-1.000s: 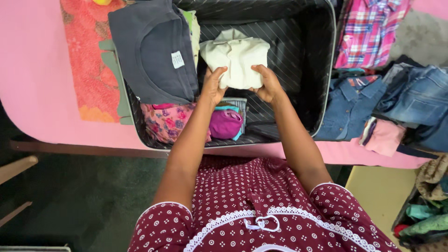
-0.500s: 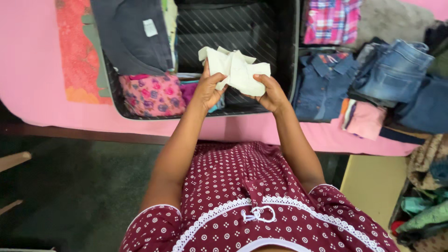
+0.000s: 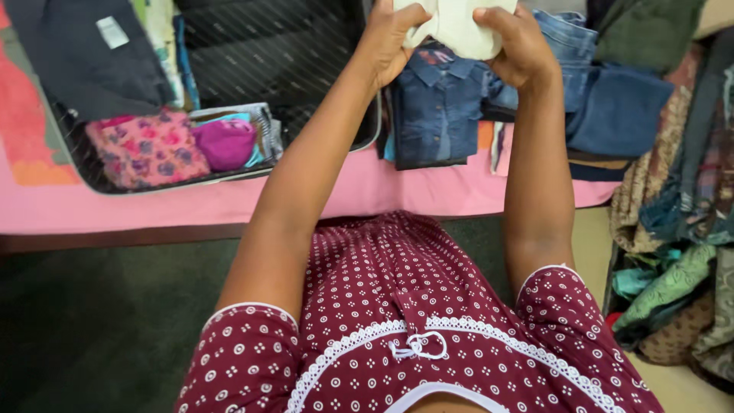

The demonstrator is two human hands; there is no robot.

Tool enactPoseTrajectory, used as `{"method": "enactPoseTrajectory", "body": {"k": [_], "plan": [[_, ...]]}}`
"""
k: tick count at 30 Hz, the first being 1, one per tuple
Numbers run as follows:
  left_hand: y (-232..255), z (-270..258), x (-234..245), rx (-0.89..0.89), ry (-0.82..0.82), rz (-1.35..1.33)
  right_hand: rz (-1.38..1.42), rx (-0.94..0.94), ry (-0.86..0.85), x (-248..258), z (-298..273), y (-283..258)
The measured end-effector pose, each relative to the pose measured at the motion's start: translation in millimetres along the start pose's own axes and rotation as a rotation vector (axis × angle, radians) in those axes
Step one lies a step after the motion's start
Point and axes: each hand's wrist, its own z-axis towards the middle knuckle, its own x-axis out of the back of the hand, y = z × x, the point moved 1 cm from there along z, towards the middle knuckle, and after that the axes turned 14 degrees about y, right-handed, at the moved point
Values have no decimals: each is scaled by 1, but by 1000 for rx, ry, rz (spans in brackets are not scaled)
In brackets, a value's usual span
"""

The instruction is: The person unpacks a suitcase by removing folded clothes one by one and placing them on the bed. The person handles various shirts and pants, stacking them neatly on the bed surface next to the suitcase.

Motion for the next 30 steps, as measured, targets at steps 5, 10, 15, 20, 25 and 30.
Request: {"method": "enactPoseTrajectory", "body": {"k": [5,10,15,20,25,30], "plan": [[-83,12,31,-106,117,132,-137,-103,122,82,14,62],[-158,-58,86,97,383,710,-657,-417,246,154,-6,184],[-219,-89,127,248,510,1150,-655,-594,348,175,-52,239],[-237,-93,151,-150,397,1296,-639,-465,439,172,-77,241],[-216,-104,139,143,442,1392,-1055,174,664,156,-87,251],[-213,-115,141,-32,361,1445,-1213,602,573,113,-101,274]]}}
